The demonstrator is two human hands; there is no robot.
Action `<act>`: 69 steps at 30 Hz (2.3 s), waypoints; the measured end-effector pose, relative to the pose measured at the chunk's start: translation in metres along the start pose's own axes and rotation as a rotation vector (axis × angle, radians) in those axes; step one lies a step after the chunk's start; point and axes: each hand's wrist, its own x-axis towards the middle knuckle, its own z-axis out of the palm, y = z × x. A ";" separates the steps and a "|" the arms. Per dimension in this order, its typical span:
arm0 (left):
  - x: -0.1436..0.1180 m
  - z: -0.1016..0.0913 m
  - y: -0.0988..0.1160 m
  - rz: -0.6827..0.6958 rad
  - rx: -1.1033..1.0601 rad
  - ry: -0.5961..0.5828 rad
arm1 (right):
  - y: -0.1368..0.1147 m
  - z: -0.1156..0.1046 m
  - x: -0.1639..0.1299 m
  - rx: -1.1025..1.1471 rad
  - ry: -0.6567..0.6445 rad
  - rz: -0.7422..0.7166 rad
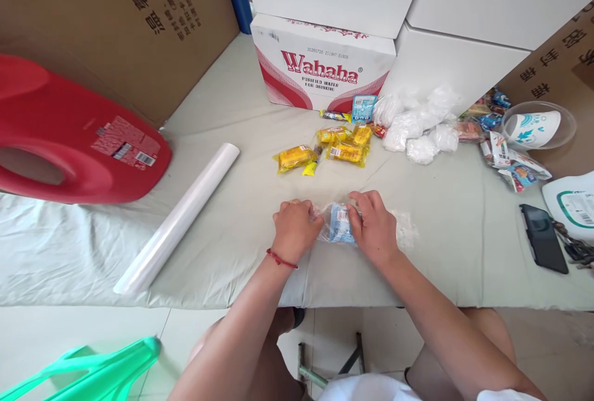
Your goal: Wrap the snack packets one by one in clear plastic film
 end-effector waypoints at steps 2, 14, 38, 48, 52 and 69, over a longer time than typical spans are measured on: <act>0.001 0.004 0.001 0.034 -0.006 0.055 | 0.003 -0.001 -0.005 0.043 0.030 -0.128; -0.014 0.015 0.019 0.212 -0.840 0.022 | 0.013 -0.002 -0.006 0.218 -0.113 -0.244; -0.021 0.043 0.038 0.156 -0.479 0.183 | 0.058 -0.031 -0.016 0.655 -0.222 0.031; -0.018 0.035 0.037 0.351 -0.665 0.079 | 0.086 -0.057 0.040 0.173 -0.541 -0.272; -0.013 0.028 0.033 0.404 -0.766 0.124 | 0.086 -0.052 0.044 0.162 -0.618 -0.127; -0.011 0.073 0.057 0.907 -0.211 0.486 | 0.028 -0.030 -0.023 1.404 -0.361 0.488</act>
